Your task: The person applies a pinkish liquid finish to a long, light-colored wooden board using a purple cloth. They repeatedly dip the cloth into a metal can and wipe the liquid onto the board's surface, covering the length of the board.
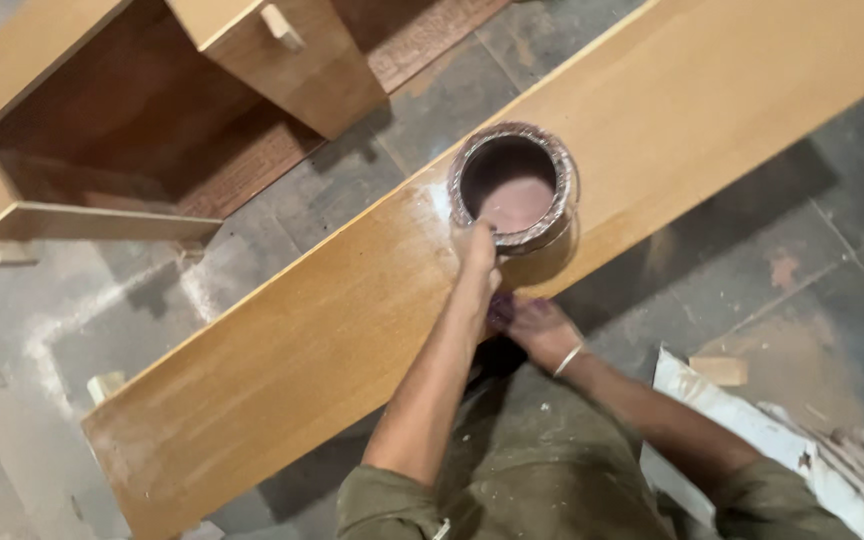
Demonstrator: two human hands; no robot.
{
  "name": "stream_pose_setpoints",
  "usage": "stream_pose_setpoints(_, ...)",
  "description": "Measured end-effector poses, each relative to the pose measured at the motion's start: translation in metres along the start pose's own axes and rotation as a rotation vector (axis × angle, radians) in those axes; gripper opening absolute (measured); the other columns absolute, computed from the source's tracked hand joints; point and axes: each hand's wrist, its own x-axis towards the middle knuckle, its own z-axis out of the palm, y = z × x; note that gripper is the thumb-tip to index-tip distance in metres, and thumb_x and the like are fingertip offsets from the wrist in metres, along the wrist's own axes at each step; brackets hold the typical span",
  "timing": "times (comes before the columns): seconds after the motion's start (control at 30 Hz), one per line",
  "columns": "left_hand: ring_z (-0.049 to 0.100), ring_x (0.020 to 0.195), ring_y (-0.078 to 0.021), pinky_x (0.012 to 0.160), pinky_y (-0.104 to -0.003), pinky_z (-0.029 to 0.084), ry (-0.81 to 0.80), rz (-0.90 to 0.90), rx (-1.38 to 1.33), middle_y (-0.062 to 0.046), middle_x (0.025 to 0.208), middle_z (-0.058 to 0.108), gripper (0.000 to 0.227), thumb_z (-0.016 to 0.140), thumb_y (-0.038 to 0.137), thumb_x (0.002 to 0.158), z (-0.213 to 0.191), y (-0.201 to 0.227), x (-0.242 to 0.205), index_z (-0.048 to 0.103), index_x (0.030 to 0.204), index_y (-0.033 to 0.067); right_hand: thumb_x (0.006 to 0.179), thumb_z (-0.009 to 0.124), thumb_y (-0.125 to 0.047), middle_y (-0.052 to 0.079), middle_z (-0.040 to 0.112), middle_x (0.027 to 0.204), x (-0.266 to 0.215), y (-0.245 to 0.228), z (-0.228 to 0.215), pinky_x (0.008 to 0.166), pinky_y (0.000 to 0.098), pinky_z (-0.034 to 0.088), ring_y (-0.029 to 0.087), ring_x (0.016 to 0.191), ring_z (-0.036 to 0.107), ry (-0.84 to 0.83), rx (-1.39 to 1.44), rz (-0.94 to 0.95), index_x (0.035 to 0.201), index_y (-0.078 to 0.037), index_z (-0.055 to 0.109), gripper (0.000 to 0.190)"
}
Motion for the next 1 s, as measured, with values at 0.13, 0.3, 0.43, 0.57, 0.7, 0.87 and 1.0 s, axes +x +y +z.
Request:
stream_pose_setpoints(0.13,0.072,0.072,-0.0241,0.048,-0.033,0.058,-0.014,-0.1,-0.159,-0.022,0.107,0.067,0.047,0.058,0.008,0.088,-0.054,0.022,-0.036,0.049,0.133,0.0008,0.086,0.056,-0.023,0.006,0.055,0.145,0.0,0.054,-0.047,0.105,0.0465,0.04,0.027,0.132,0.05,-0.191,-0.105,0.149,0.145,-0.022,0.053,0.059)
stream_pose_setpoints(0.3,0.072,0.085,-0.0212,0.054,-0.032,0.06,0.344,0.053,-0.146,-0.011,0.117,0.065,0.059,0.058,0.003,0.084,-0.109,0.025,-0.128,0.044,0.14,0.015,0.093,0.053,-0.023,0.003,0.047,0.156,0.072,0.104,-0.047,0.109,0.046,0.037,0.024,0.143,0.042,-0.15,-0.095,-0.257,0.149,-0.024,0.049,0.056)
stream_pose_setpoints(0.43,0.07,0.09,-0.0237,0.059,-0.035,0.061,0.551,0.077,-0.324,-0.013,0.127,0.062,0.069,0.054,0.0,0.081,-0.121,0.008,-0.204,0.041,0.146,0.0199,0.098,0.048,-0.019,-0.001,0.047,0.157,0.193,0.152,-0.019,0.111,0.0462,0.036,0.019,0.145,0.041,-0.19,-0.091,-0.295,0.151,-0.029,0.05,0.053)
stream_pose_setpoints(0.57,0.069,0.097,-0.0308,0.07,-0.045,0.065,0.728,0.056,-0.494,-0.017,0.131,0.056,0.07,0.053,-0.002,0.081,-0.102,-0.022,-0.246,0.038,0.147,0.0169,0.1,0.048,-0.017,0.003,0.049,0.157,0.259,0.18,-0.002,0.116,0.0495,0.033,0.025,0.144,0.042,-0.116,0.037,-0.334,0.15,-0.022,0.051,0.05)
stream_pose_setpoints(0.7,0.069,0.101,-0.0332,0.071,-0.051,0.065,0.838,-0.031,-0.557,-0.018,0.127,0.059,0.067,0.051,0.001,0.083,-0.091,-0.061,-0.278,0.039,0.146,0.0196,0.099,0.047,-0.016,0.007,0.045,0.158,0.194,0.125,0.002,0.11,0.0609,0.032,0.031,0.144,0.041,-0.235,0.085,-0.321,0.154,-0.022,0.047,0.056)
stream_pose_setpoints(0.87,0.066,0.096,-0.0309,0.071,-0.049,0.063,0.739,-0.036,-0.516,-0.018,0.123,0.058,0.065,0.055,-0.001,0.084,-0.085,-0.091,-0.296,0.043,0.147,0.0119,0.091,0.053,-0.019,0.004,0.039,0.159,0.042,0.083,-0.023,0.117,0.0567,0.026,0.026,0.148,0.034,-0.349,0.135,-0.531,0.153,-0.027,0.04,0.065)
stream_pose_setpoints(1.0,0.066,0.099,-0.0297,0.073,-0.05,0.064,0.665,-0.065,-0.414,-0.012,0.126,0.059,0.069,0.051,0.001,0.083,-0.075,-0.101,-0.287,0.042,0.148,0.021,0.085,0.056,-0.02,0.003,0.041,0.156,-0.021,0.157,-0.046,0.114,0.056,0.03,0.025,0.144,0.036,-0.379,0.106,-0.122,0.153,-0.026,0.041,0.07)
